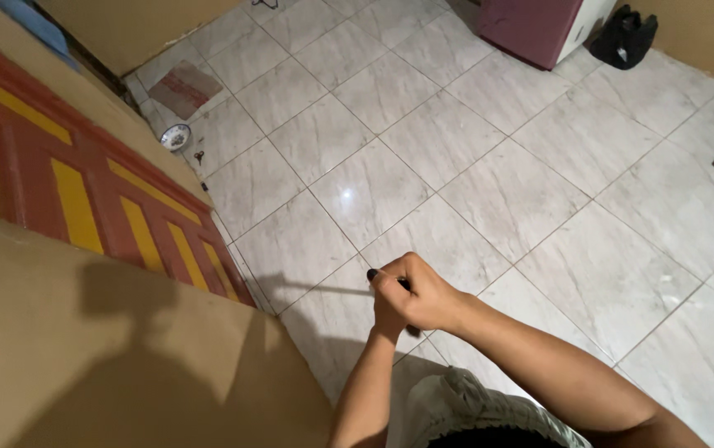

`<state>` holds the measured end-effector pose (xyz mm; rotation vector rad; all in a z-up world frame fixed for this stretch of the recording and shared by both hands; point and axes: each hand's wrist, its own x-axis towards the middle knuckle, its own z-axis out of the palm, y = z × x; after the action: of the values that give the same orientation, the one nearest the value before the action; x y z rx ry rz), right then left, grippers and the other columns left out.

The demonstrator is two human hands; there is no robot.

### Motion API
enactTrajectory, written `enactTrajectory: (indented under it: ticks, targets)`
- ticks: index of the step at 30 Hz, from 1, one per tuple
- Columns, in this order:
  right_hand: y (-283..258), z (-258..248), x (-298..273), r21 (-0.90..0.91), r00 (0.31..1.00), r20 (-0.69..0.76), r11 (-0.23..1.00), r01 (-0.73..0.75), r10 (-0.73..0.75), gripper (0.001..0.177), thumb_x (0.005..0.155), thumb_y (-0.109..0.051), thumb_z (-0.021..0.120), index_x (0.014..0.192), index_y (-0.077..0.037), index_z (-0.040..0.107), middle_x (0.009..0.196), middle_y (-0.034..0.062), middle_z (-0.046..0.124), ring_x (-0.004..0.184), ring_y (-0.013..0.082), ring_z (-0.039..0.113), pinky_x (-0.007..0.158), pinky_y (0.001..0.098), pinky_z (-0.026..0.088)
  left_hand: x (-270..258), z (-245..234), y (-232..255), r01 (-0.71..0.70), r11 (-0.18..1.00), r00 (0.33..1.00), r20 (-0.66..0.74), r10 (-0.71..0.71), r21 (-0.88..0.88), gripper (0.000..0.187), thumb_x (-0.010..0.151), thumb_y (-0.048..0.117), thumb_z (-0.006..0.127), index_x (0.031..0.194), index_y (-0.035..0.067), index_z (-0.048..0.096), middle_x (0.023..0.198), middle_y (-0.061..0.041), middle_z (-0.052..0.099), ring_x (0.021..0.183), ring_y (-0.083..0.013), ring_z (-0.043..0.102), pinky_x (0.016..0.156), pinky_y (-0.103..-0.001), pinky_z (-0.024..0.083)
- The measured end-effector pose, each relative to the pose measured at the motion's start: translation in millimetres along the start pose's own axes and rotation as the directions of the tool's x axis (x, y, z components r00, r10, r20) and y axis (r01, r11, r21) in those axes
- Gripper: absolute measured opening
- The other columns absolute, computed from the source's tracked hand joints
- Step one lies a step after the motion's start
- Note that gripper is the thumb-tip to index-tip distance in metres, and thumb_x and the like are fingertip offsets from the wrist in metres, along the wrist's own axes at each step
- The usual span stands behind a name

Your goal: The person sweeps the floor with a broom, moving around a room and gathering dirt from the baseboards and corners.

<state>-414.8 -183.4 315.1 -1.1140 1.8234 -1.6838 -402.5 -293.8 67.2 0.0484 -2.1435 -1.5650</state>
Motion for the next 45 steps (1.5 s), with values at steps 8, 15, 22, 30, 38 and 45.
enactTrajectory:
  ticks: [8, 15, 22, 30, 38, 45]
  targets:
    - [-37.5, -30.8, 12.8, 0.215, 0.994, -0.058, 0.971, 0.102, -0.091, 0.045, 0.1, -0.016, 0.047, 0.058, -0.001, 0.049, 0.053, 0.0046, 0.053, 0.048, 0.0122, 0.044, 0.046, 0.0308, 0.038, 42.3, -23.6, 53.2, -0.045, 0.78, 0.979, 0.183, -0.089, 0.625, 0.019, 0.083, 0.024, 0.062, 0.076, 0.011, 0.072, 0.076, -0.011, 0.075, 0.083, -0.0308, 0.069, 0.101, -0.049, 0.042]
    - [37.7, -11.9, 47.2, 0.46, 0.992, -0.099, 0.88, 0.119, -0.082, 0.047, 0.104, -0.01, 0.042, 0.057, -0.003, 0.04, 0.055, 0.0036, 0.044, 0.052, 0.0129, 0.036, 0.051, 0.0321, 0.036, 47.5, -77.9, -3.2, 0.237, 0.615, 0.914, 0.043, -0.404, 0.752, 0.027, 0.085, 0.03, 0.057, 0.08, 0.014, 0.077, 0.086, -0.011, 0.075, 0.09, -0.0321, 0.069, 0.113, -0.051, 0.033]
    - [66.3, 1.7, 72.3, 0.108, 0.995, -0.095, 0.994, 0.009, 0.001, 0.043, 0.099, -0.013, 0.043, 0.057, -0.003, 0.045, 0.053, 0.0044, 0.047, 0.052, 0.0141, 0.039, 0.05, 0.0351, 0.037, 57.1, -52.1, -113.8, 0.199, 0.823, 0.936, 0.146, -0.321, 0.532, 0.033, 0.089, 0.037, 0.058, 0.101, 0.011, 0.073, 0.101, -0.013, 0.075, 0.101, -0.0317, 0.067, 0.097, -0.047, 0.043]
    - [3.1, 8.4, 118.0, -0.152, 0.998, -0.054, 0.988, -0.018, 0.01, 0.042, 0.098, -0.017, 0.05, 0.06, -0.001, 0.046, 0.052, 0.0069, 0.045, 0.05, 0.0158, 0.039, 0.048, 0.0357, 0.037, 100.0, -24.7, -80.5, 0.199, 0.937, 0.971, 0.186, -0.15, -0.287, 0.027, 0.088, 0.034, 0.059, 0.095, 0.009, 0.068, 0.092, -0.009, 0.07, 0.093, -0.0265, 0.066, 0.091, -0.042, 0.05]
    - [19.9, -4.8, 145.3, 0.342, 0.949, -0.309, 0.925, 0.165, -0.055, 0.047, 0.103, -0.013, 0.044, 0.057, -0.005, 0.04, 0.054, 0.0043, 0.045, 0.052, 0.0132, 0.037, 0.049, 0.0323, 0.034, 149.2, -119.4, -40.3, -0.141, 0.834, 0.95, 0.311, -0.038, 0.533, 0.025, 0.083, 0.019, 0.057, 0.064, 0.01, 0.071, 0.068, -0.011, 0.071, 0.071, -0.0363, 0.069, 0.108, -0.055, 0.038]
    - [110.8, 42.0, 164.9, 0.437, 0.958, -0.282, 0.883, 0.174, -0.049, 0.049, 0.105, -0.012, 0.041, 0.056, -0.004, 0.039, 0.053, 0.0053, 0.044, 0.052, 0.0141, 0.034, 0.05, 0.0329, 0.033, 140.8, -170.6, -104.6, 0.153, 0.705, 0.889, 0.215, -0.405, 0.692, 0.026, 0.085, 0.028, 0.057, 0.077, 0.014, 0.077, 0.082, -0.013, 0.075, 0.084, -0.0347, 0.069, 0.112, -0.054, 0.034]
